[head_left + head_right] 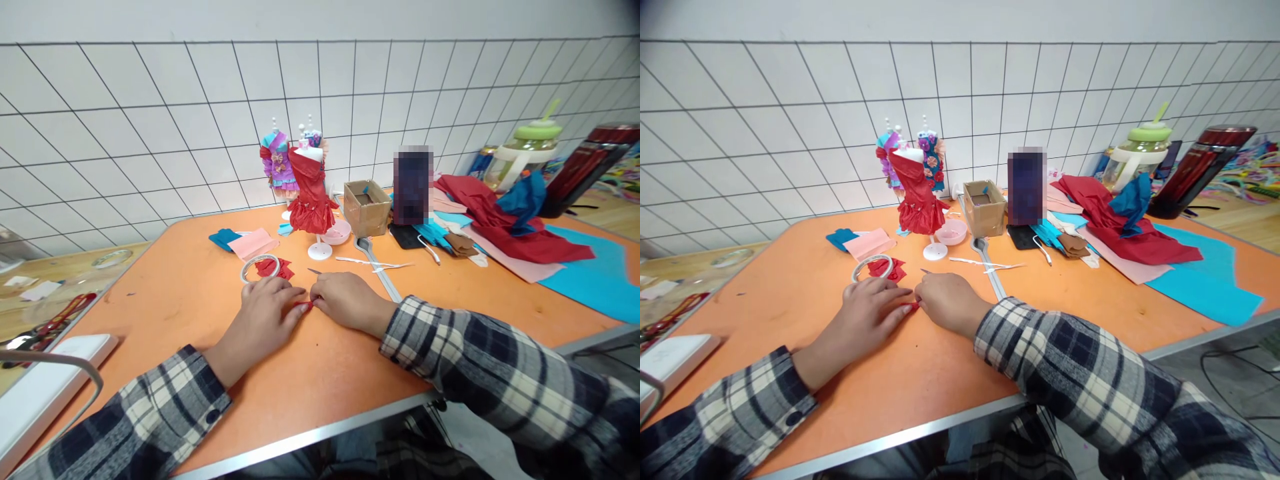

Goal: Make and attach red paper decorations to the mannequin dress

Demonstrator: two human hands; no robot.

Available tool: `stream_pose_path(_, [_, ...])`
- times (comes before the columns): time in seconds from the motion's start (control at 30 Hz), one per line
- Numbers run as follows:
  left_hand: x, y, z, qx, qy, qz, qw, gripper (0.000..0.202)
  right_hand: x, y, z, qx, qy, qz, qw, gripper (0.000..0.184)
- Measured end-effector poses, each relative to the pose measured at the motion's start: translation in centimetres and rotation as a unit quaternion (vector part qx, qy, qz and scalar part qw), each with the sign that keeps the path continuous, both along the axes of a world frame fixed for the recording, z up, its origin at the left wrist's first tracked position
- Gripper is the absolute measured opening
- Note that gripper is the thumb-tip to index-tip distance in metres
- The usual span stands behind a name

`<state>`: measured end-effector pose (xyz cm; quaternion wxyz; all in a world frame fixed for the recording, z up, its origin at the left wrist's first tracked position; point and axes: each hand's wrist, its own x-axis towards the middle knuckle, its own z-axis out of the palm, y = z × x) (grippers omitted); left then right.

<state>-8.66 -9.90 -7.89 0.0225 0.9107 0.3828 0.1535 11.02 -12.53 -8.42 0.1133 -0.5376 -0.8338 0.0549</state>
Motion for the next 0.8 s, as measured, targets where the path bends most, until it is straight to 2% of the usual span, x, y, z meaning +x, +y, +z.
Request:
stream_pose_path(0.13, [-0.7, 1.0, 0.0, -0.054, -0.057, 0.043, 0.996, 0.034, 0.3, -0.3, 0.8, 0.06, -0.021, 0.043, 0.997, 0.022])
stream_pose_path(0.23, [-1.0, 1.6, -0.1, -0.149, -0.121, 0.025, 0.981, 0.036, 0.5, -0.6, 1.3, 0.079, -0.047, 0.08, 0.993, 0.025])
stream_pose_path(0.33, [-1.0, 1.8, -0.1, -0.232, -0.179, 0.005, 0.956, 0.038, 0.6, -0.6, 1.4, 0.084, -0.057, 0.088, 0.991, 0.026])
stream_pose_path(0.47, [-1.1, 1.9, 0.3, -0.273, -0.21, 0.017, 0.939, 0.037, 0.7, -0.5, 1.3, 0.107, -0.068, 0.095, 0.987, 0.024])
stream_pose_path(0.53, [-1.3, 1.9, 0.5, -0.242, -0.222, 0.03, 0.944, 0.035, 0.8, -0.6, 1.4, 0.113, -0.074, 0.106, 0.985, 0.022])
stream_pose_path(0.63, [-1.3, 1.6, 0.7, -0.115, -0.21, 0.026, 0.971, 0.033, 0.8, -0.7, 1.6, 0.101, -0.08, 0.101, 0.987, 0.021])
stream_pose_path(0.7, [-1.1, 1.0, 0.7, -0.022, -0.154, 0.014, 0.988, 0.032, 0.6, -0.9, 1.6, 0.098, -0.077, 0.092, 0.988, 0.02])
stream_pose_path(0.8, [-0.6, 0.1, 0.5, 0.07, -0.063, -0.002, 0.996, 0.025, 0.3, -1.2, 1.6, 0.113, -0.066, 0.096, 0.987, 0.02])
